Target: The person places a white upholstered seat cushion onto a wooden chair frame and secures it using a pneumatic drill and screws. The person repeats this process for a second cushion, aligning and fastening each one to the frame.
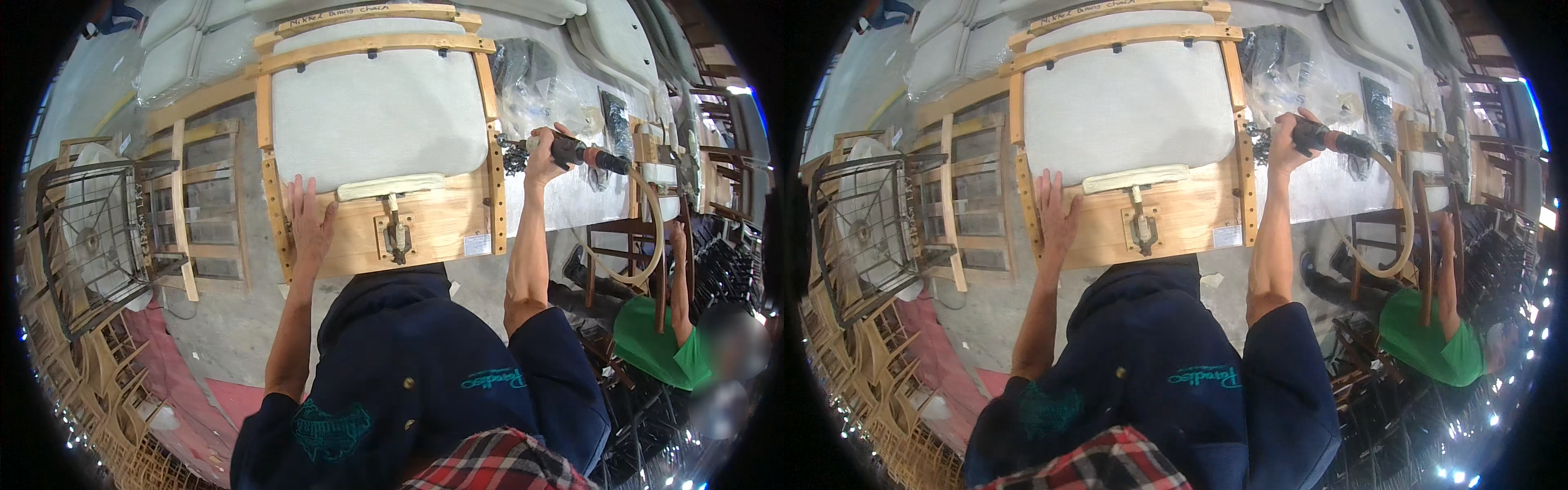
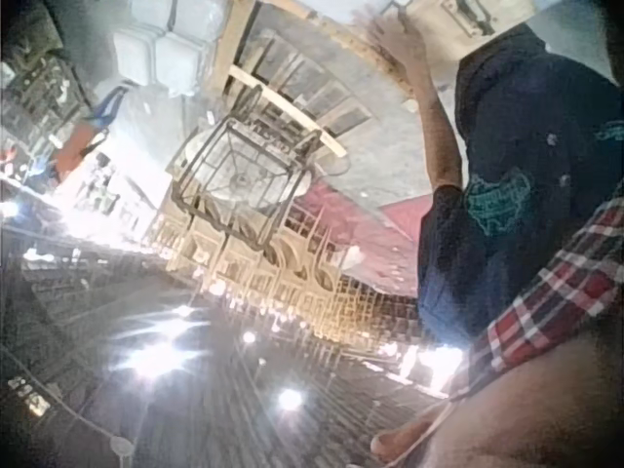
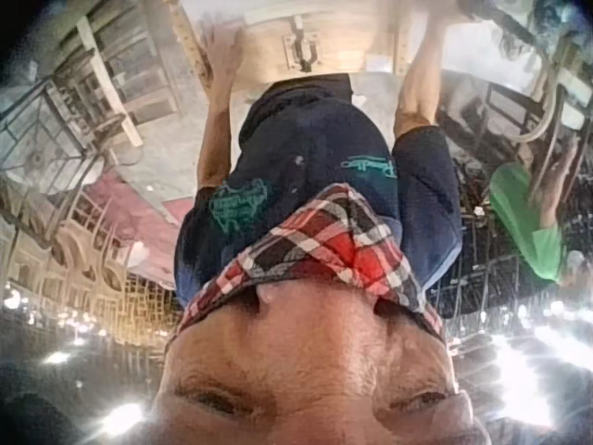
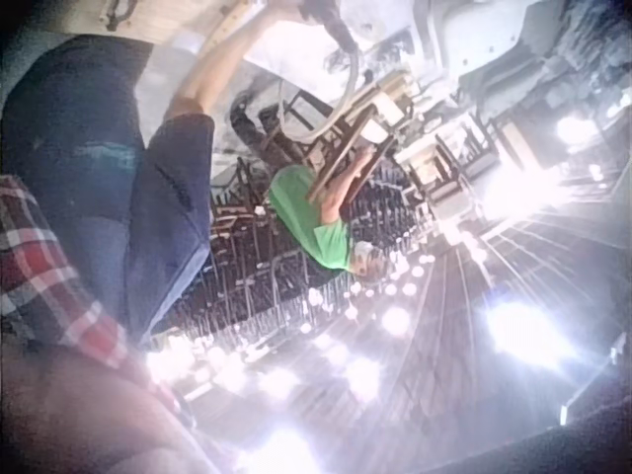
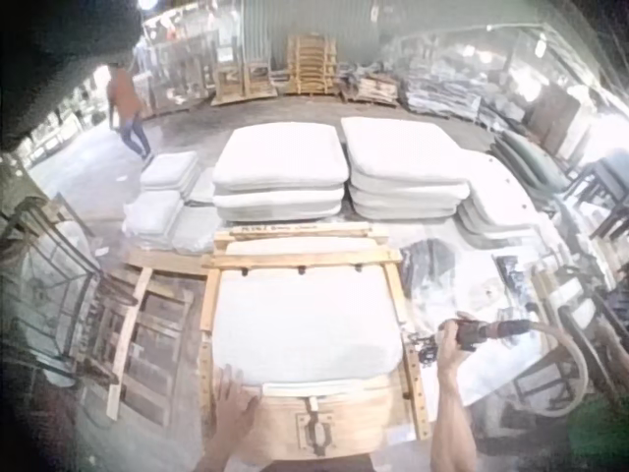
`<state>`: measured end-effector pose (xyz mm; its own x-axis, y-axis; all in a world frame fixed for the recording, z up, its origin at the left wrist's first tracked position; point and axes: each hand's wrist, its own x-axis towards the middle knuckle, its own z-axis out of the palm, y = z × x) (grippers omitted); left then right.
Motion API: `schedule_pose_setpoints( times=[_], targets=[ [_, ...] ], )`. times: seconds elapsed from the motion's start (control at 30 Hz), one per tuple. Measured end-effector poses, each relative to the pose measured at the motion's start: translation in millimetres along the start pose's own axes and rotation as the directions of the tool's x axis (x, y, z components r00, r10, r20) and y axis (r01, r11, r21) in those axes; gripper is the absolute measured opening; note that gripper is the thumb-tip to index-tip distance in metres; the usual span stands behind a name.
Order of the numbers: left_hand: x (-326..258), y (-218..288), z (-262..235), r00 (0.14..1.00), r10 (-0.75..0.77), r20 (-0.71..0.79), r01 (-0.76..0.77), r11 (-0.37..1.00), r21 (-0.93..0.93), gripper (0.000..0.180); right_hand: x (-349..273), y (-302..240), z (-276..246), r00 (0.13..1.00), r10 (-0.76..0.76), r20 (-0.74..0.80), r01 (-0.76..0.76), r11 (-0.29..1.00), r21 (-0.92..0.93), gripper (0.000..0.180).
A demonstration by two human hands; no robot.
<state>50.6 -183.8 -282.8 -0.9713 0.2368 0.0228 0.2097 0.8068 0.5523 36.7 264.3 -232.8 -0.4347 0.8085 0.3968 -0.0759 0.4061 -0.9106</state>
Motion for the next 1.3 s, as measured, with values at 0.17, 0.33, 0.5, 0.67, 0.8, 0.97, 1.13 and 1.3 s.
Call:
schedule_pose_setpoints(
  times=[0.17, 0.33, 0.5, 0.67, 0.8, 0.97, 1.13, 1.3],
  targets=[
    [-11.7, -1.7, -1.4, 0.995, -0.083, -0.062, 0.072, 0.985, -0.155, 0.072, -3.1, 19.3, -2.2, 0.998, 0.049, 0.042, -0.056, 0.983, 0.172, 0.035],
    [6.4, 12.5, 6.8, 0.852, -0.511, 0.114, 0.417, 0.53, -0.738, 0.083, -16.5, 5.5, -22.3, 0.951, 0.209, 0.229, -0.178, 0.972, -0.151, 0.044],
    [2.8, -3.5, 11.0, 0.779, -0.589, 0.214, 0.394, 0.195, -0.898, 0.093, -134.5, -17.1, -17.9, 0.95, 0.237, 0.205, -0.196, 0.96, -0.202, 0.066],
    [18.3, -7.4, 26.2, 0.787, -0.529, 0.316, 0.415, 0.074, -0.907, 0.101, -238.5, -64.8, 13.7, 0.546, 0.394, 0.739, -0.389, 0.901, -0.192, 0.055],
    [17.4, -21.7, 17.6, 0.775, -0.567, 0.281, 0.382, 0.065, -0.922, 0.103, -237.7, -140.6, -33.1, 0.254, 0.378, 0.891, -0.738, 0.671, -0.074, 0.051],
    [35.5, -33.7, 23.2, 0.792, -0.548, 0.268, 0.389, 0.115, -0.914, 0.091, -206.2, -75.4, -24.6, 0.711, 0.399, 0.579, -0.462, 0.886, -0.043, 0.051],
    [68.7, -25.7, 29.0, 0.779, -0.583, 0.23, 0.407, 0.192, -0.893, 0.084, -107.4, 56.3, -3.8, 0.743, 0.63, 0.227, -0.519, 0.756, -0.399, 0.074],
    [93.7, -60.5, 31.2, 0.578, -0.799, 0.164, 0.634, 0.313, -0.707, 0.097, -84.1, 53.6, 44.2, 0.578, 0.711, 0.4, -0.723, 0.674, -0.154, 0.098]
  ],
)
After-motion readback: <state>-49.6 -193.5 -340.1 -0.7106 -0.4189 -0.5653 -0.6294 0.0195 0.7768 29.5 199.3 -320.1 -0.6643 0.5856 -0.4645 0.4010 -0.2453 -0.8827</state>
